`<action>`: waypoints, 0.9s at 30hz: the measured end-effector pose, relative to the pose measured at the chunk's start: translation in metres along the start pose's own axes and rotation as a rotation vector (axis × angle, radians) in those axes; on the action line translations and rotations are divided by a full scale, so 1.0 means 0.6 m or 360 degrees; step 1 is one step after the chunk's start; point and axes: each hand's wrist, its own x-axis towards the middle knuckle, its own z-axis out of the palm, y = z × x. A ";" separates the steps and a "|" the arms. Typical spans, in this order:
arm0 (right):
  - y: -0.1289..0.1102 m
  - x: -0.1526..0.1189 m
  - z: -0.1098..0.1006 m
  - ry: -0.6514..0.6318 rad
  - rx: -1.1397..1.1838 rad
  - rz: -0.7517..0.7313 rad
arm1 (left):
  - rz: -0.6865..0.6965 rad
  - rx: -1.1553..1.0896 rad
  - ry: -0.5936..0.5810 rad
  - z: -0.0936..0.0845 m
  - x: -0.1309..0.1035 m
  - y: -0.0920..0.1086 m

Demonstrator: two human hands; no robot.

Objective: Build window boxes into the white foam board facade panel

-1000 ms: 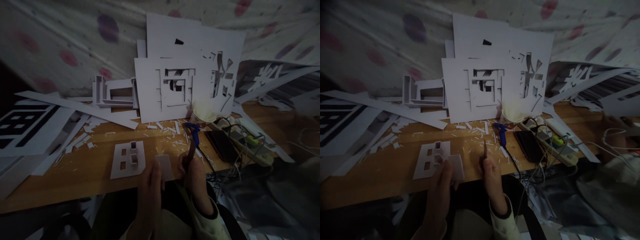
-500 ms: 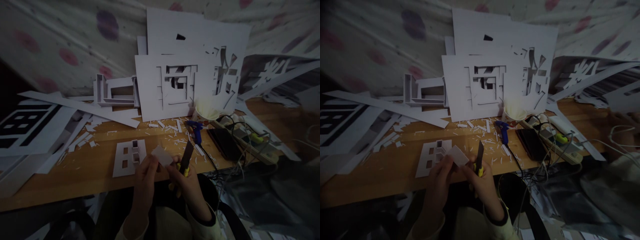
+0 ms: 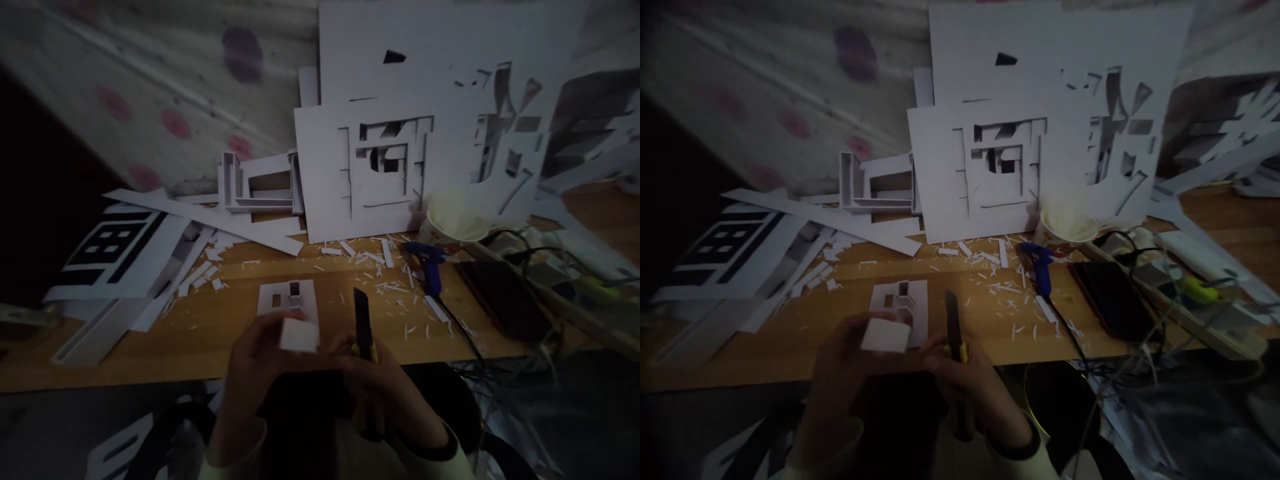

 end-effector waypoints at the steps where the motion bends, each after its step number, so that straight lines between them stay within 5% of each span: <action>1: 0.006 0.010 -0.007 -0.0054 0.0027 0.0047 | -0.0003 0.0146 0.0119 -0.025 0.013 -0.005; 2: 0.013 0.022 -0.016 -0.0106 0.0089 0.0090 | 0.0039 0.0283 0.0302 -0.048 0.028 -0.011; 7: 0.042 0.068 -0.071 -0.0275 0.0560 0.0181 | -0.0088 0.0646 0.0055 -0.117 0.100 -0.050; 14: 0.047 0.083 -0.093 -0.0546 0.0810 0.0213 | -0.0145 0.0744 -0.0003 -0.116 0.112 -0.070; 27: 0.035 0.079 -0.085 -0.0547 0.0926 0.0307 | -0.0161 0.0871 0.0035 -0.116 0.106 -0.068</action>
